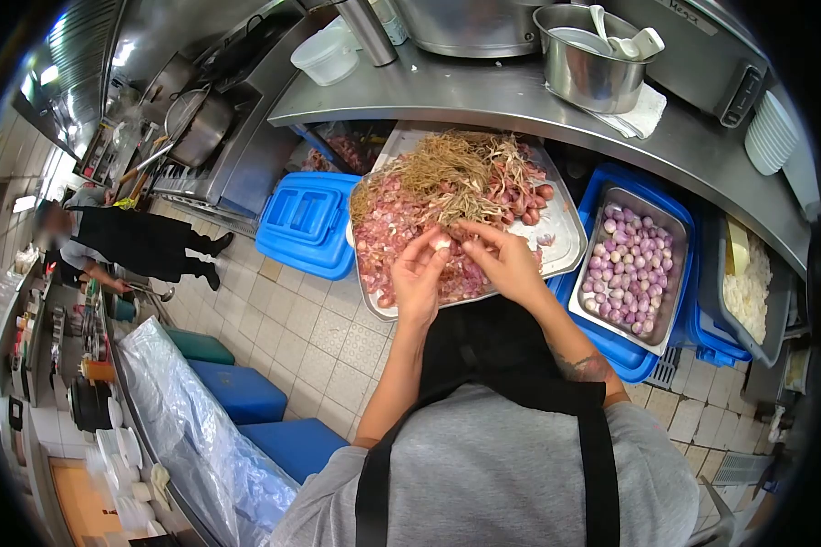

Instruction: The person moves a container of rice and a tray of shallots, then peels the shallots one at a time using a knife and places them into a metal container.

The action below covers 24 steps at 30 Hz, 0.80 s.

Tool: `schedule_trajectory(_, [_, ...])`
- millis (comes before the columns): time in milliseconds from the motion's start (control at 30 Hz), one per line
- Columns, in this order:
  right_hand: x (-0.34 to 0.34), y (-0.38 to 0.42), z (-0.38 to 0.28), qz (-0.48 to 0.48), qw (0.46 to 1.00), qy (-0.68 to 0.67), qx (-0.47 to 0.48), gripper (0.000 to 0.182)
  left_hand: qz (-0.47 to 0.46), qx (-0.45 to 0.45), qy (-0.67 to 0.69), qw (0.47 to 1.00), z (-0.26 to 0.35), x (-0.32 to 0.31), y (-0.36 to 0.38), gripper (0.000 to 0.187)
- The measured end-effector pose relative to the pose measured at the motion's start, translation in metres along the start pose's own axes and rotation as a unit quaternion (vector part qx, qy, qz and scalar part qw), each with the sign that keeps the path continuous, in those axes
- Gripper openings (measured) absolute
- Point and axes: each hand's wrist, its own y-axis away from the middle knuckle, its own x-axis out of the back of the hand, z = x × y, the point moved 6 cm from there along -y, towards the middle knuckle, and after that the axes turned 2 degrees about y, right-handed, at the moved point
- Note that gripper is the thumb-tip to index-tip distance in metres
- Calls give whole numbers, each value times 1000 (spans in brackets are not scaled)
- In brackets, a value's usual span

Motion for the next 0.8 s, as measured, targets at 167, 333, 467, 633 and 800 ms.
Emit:
schedule_trajectory(167, [-3,10,-33,-25,995,-25,89,33,-2,5,-26,1000,4,1,2,36])
schedule_trajectory(333, [-4,10,-33,9,987,-21,159,29,0,-16,-58,998,8,-1,5,36])
schedule_trajectory(467, [-2,6,-13,-63,982,-177,14,27,-14,-7,-43,999,11,-8,7,37])
schedule_trajectory(633, [-1,-4,28,-34,922,-362,-129,25,-56,31,64,996,15,-23,8,39])
schedule_trajectory(800, [7,0,2,-16,991,-134,-2,32,-41,28,72,996,8,-6,3,39])
